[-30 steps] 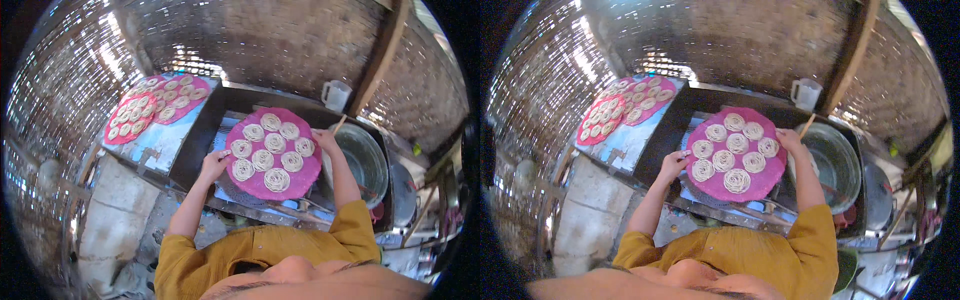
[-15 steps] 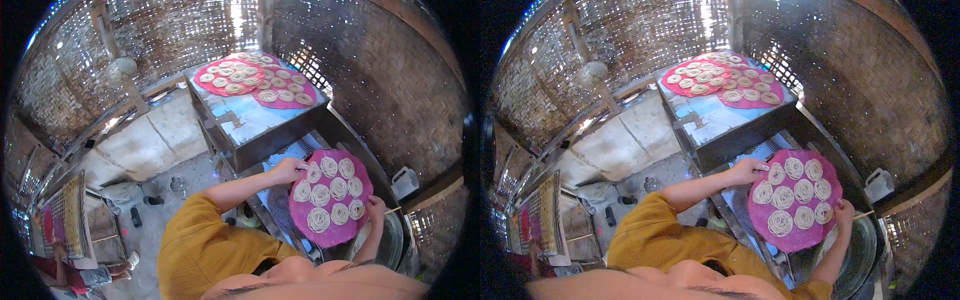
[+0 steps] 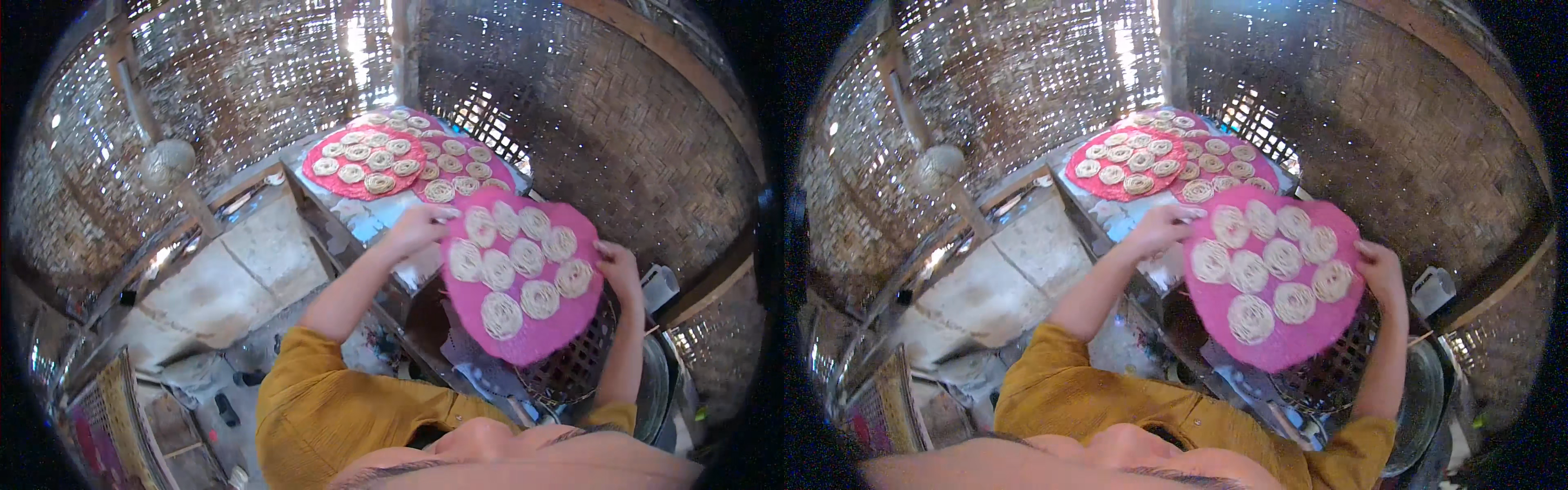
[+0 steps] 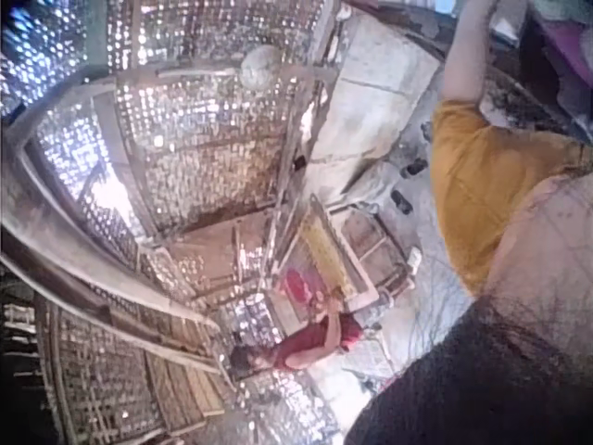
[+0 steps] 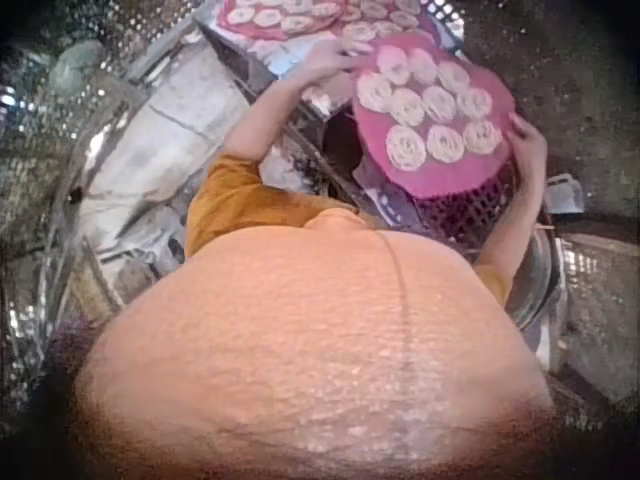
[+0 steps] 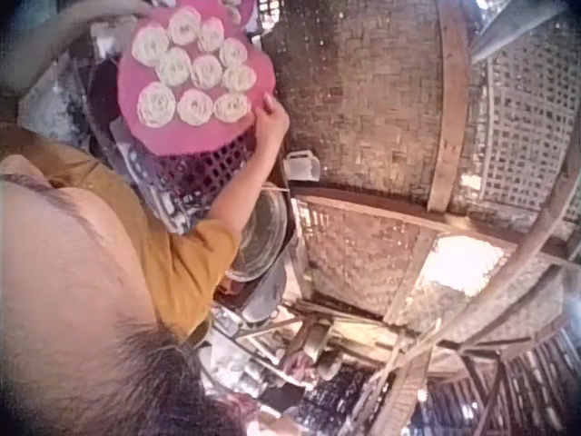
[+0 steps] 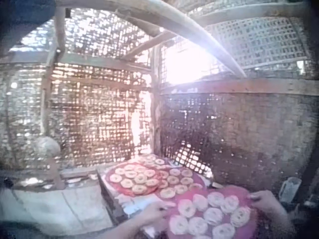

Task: The person uses a manual metal extruder to press dough into circular patterns on a pink tray, refilling the extruder with dough from a basin using a wooden stick. The person then moves the tray of shaped dough to a nearby table.

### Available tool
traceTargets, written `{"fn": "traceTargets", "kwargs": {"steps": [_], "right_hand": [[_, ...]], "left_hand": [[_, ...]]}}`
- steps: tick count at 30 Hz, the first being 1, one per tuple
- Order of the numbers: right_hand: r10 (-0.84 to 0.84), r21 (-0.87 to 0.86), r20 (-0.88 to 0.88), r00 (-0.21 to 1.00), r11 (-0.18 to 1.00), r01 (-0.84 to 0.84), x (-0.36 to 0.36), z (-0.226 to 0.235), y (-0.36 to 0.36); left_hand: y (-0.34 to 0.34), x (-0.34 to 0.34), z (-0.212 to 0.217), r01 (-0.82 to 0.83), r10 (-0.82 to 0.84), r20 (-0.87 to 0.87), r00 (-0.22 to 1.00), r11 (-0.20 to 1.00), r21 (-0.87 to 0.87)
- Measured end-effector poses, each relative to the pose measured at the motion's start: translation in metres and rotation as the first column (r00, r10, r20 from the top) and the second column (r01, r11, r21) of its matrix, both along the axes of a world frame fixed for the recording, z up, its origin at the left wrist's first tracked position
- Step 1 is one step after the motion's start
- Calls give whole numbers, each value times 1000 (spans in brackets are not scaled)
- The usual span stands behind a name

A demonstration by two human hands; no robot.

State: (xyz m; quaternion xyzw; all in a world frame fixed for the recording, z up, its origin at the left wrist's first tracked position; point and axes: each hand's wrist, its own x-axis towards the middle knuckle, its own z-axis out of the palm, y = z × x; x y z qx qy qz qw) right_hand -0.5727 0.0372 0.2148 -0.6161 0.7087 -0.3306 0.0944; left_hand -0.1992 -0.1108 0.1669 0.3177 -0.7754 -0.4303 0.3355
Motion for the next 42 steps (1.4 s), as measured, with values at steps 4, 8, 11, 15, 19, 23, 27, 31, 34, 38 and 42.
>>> {"fn": "traceTargets", "kwargs": {"steps": [4, 8, 11, 15, 19, 23, 27, 31, 34, 38, 42], "right_hand": [[80, -50, -70, 994, 995, -83, 49, -4, -85], [29, 52, -160, 987, 998, -21, 96, -23, -176], [19, 64, -245, 969, 998, -3, 114, -44, -226], [-81, 71, -266, 960, 992, 103, 111, -86, -261], [-109, -223, -147, 983, 972, 75, 139, -98, -221], [-203, -270, 40, 978, 940, 207, 133, -96, -110], [-252, -464, 26, 967, 854, 235, 174, -82, 24], [-549, -580, -173, 818, 728, 366, 184, -80, 135], [-707, -590, -72, 704, 599, 542, 184, -91, 223], [-897, -573, -108, 429, 409, 710, 206, -98, 340], [-960, -537, -98, 263, 274, 798, 236, -111, 448]], "left_hand": [[-50, 63, 12, -147, 160, -57, 985, 972, 182], [-107, 122, -2, -209, 233, -84, 969, 950, 233], [-148, 141, -17, -248, 266, -35, 963, 934, 258], [-171, 141, -39, -327, 324, 94, 941, 944, 27], [-164, 168, -81, -523, 606, -10, 796, 679, -515], [-78, 123, -64, -604, 511, -326, 795, 621, -500], [11, 90, -66, -528, 367, -387, 846, 478, -702], [51, 55, -88, -335, 10, -374, 927, 470, -817], [70, 20, -107, 88, -377, -123, 918, 497, -863], [162, -38, -68, 160, -419, -61, 906, 473, -867], [242, -67, -84, 341, -607, -121, 785, 587, -734]]}}
